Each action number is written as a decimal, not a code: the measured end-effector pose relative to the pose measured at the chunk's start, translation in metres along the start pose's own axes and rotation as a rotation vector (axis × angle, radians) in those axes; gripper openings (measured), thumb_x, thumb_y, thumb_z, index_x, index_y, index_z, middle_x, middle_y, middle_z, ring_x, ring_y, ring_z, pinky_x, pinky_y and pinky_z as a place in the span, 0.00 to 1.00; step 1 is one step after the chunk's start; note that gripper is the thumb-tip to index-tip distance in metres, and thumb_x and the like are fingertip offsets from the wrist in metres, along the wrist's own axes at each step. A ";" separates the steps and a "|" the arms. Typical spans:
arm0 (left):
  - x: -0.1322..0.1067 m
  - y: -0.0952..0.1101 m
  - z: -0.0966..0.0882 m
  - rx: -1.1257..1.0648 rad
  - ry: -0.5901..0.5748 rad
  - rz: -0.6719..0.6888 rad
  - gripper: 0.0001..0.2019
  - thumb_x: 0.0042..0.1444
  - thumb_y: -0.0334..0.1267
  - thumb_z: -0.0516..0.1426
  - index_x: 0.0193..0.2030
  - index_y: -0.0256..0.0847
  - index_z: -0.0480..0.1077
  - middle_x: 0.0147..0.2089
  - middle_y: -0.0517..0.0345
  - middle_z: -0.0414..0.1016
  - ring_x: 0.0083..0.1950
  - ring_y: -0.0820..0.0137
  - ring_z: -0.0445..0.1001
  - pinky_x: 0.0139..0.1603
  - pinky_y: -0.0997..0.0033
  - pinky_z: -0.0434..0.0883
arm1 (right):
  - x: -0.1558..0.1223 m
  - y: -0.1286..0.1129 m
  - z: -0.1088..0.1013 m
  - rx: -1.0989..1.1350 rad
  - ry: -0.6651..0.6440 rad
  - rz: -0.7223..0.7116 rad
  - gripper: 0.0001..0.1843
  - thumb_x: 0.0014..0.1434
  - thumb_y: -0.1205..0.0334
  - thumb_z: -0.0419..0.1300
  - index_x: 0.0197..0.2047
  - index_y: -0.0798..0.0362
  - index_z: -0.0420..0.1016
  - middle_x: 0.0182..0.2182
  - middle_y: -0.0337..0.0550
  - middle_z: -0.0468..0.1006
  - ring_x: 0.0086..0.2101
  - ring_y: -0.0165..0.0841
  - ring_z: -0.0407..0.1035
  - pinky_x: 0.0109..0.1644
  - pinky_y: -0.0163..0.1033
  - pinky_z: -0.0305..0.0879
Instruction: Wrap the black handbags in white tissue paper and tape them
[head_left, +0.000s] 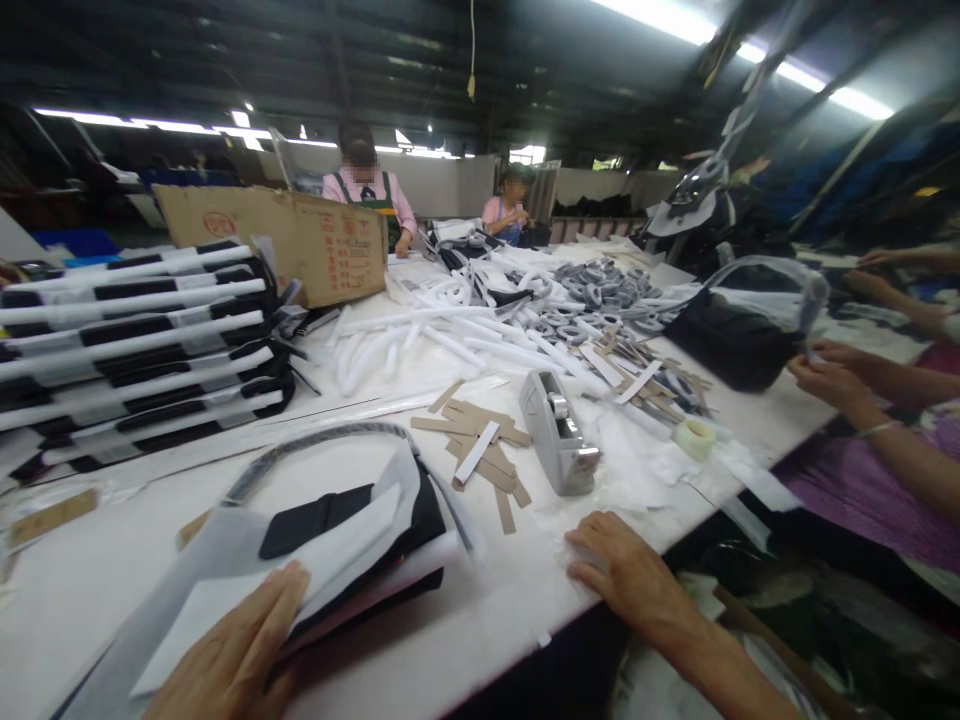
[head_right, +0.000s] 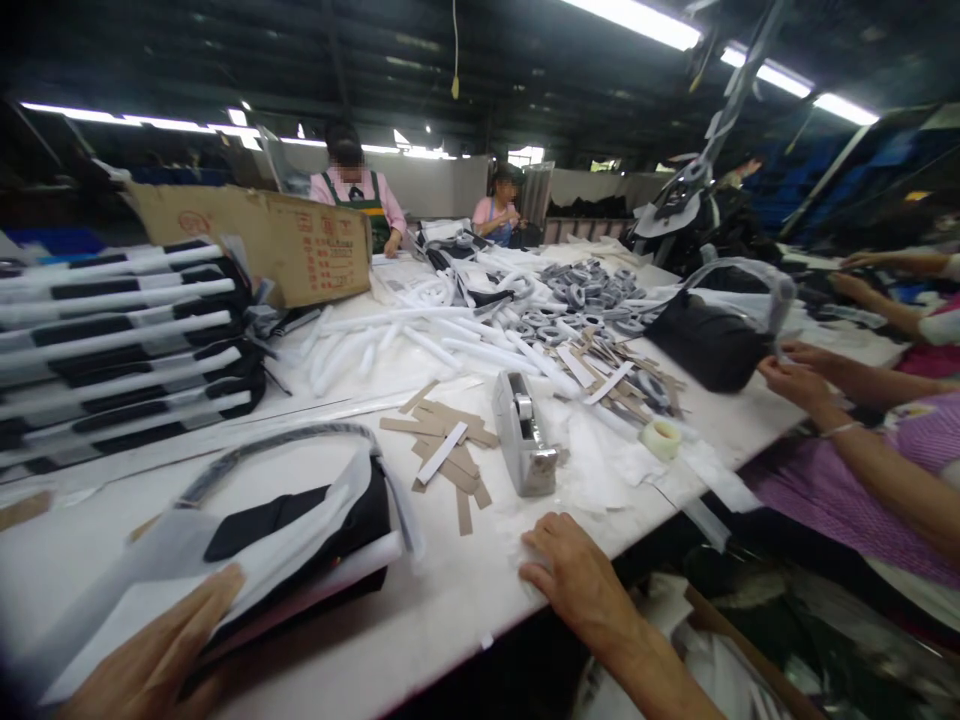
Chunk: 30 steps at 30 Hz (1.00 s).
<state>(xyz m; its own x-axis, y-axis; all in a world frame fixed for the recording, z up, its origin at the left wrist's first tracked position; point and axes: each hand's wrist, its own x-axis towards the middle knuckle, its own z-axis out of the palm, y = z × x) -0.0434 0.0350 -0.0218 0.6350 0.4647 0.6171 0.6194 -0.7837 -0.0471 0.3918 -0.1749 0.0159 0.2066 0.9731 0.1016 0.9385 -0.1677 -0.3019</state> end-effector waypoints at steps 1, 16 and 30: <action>0.002 0.003 -0.002 0.030 0.008 0.018 0.30 0.59 0.40 0.53 0.70 0.58 0.55 0.55 0.59 0.77 0.48 0.60 0.79 0.50 0.64 0.75 | 0.004 0.001 0.000 -0.033 -0.039 -0.015 0.06 0.58 0.68 0.60 0.38 0.51 0.77 0.39 0.46 0.78 0.42 0.40 0.72 0.48 0.44 0.69; 0.022 0.031 -0.025 0.215 0.046 0.059 0.33 0.57 0.31 0.51 0.71 0.48 0.54 0.57 0.54 0.76 0.49 0.61 0.79 0.50 0.64 0.74 | 0.056 -0.006 -0.091 0.517 -0.007 0.230 0.09 0.57 0.57 0.57 0.29 0.51 0.72 0.36 0.43 0.81 0.32 0.36 0.74 0.32 0.38 0.70; 0.035 0.044 -0.036 0.169 0.146 0.044 0.25 0.54 0.26 0.50 0.59 0.43 0.68 0.52 0.52 0.79 0.47 0.61 0.79 0.48 0.66 0.75 | 0.102 -0.052 -0.204 1.388 0.500 -0.058 0.23 0.47 0.70 0.66 0.48 0.46 0.74 0.51 0.41 0.79 0.57 0.38 0.69 0.63 0.45 0.66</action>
<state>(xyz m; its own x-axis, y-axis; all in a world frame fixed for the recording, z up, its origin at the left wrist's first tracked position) -0.0101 0.0022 0.0259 0.5970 0.3578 0.7180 0.6691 -0.7158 -0.1997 0.4211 -0.0988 0.2357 0.5211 0.7707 0.3669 -0.0020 0.4309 -0.9024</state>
